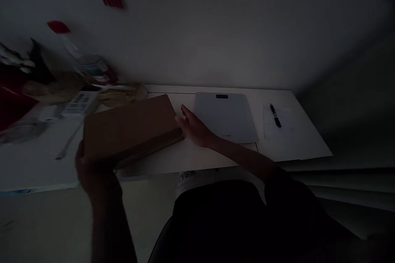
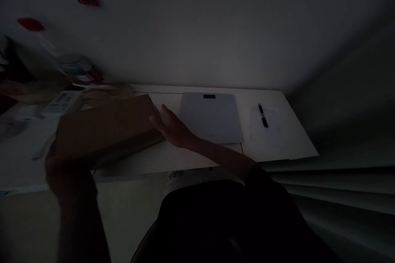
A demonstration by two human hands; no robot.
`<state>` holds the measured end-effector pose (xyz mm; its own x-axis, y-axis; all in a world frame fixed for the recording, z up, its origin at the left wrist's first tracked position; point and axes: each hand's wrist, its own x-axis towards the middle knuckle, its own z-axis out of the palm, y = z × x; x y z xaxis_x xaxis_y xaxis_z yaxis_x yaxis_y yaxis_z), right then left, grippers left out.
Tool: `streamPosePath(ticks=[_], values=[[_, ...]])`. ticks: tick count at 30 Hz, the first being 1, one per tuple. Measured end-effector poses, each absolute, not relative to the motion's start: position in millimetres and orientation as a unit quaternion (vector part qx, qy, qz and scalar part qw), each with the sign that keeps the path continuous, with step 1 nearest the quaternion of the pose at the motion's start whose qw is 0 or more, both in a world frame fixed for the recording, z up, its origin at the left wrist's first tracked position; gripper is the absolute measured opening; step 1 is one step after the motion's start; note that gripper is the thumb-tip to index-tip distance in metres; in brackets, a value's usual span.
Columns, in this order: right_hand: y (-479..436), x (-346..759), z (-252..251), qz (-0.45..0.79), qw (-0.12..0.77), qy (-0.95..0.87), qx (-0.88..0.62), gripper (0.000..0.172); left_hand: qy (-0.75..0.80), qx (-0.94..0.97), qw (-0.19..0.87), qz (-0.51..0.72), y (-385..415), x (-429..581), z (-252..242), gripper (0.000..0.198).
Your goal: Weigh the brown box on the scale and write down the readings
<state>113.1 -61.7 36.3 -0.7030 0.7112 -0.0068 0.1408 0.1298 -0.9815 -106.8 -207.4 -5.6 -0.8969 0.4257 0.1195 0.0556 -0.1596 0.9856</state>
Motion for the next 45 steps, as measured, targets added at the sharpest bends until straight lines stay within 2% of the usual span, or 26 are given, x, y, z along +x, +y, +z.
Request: streamPosePath(ticks=[2, 4, 7, 13, 20, 27, 34, 40, 45], values=[[-63.9, 98.6, 35.6, 0.601, 0.258, -0.688, -0.315, 0.108, 0.625, 0.139, 0.142, 0.755, -203.0, -102.4, -2.5, 0.069], [-66.9, 88.1, 34.7, 0.609, 0.269, -0.674, -0.321, 0.107, 0.627, 0.129, 0.151, 0.753, -200.9, -99.7, -2.0, 0.067], [-71.3, 79.0, 30.5, 0.619, 0.283, -0.668, -0.303, 0.099, 0.606, 0.15, 0.161, 0.764, -199.9, -99.5, -6.5, 0.058], [-74.4, 75.8, 17.9, 0.592, 0.337, -0.68, -0.271, 0.082, 0.56, 0.135, 0.164, 0.801, -197.0, -102.4, -18.0, 0.065], [-77.3, 75.8, 19.2, 0.582, 0.321, -0.697, -0.27, 0.089, 0.578, 0.131, 0.145, 0.792, -193.4, -99.4, -17.8, 0.083], [-75.4, 66.6, 5.8, 0.59, 0.329, -0.678, -0.29, 0.1, 0.6, 0.093, 0.163, 0.778, -193.1, -96.3, -10.6, 0.08], [-73.7, 77.1, 22.6, 0.597, 0.326, -0.674, -0.288, 0.094, 0.566, 0.143, 0.149, 0.798, -195.3, -81.4, 2.8, 0.068], [-58.3, 114.8, 37.2, 0.558, 0.376, -0.683, -0.285, 0.088, 0.567, 0.167, 0.169, 0.789, -172.2, -53.6, 17.0, 0.066], [-43.0, 166.3, 41.6, 0.518, 0.401, -0.676, -0.338, 0.085, 0.533, 0.221, 0.208, 0.79, -136.9, -20.3, 24.0, 0.055]])
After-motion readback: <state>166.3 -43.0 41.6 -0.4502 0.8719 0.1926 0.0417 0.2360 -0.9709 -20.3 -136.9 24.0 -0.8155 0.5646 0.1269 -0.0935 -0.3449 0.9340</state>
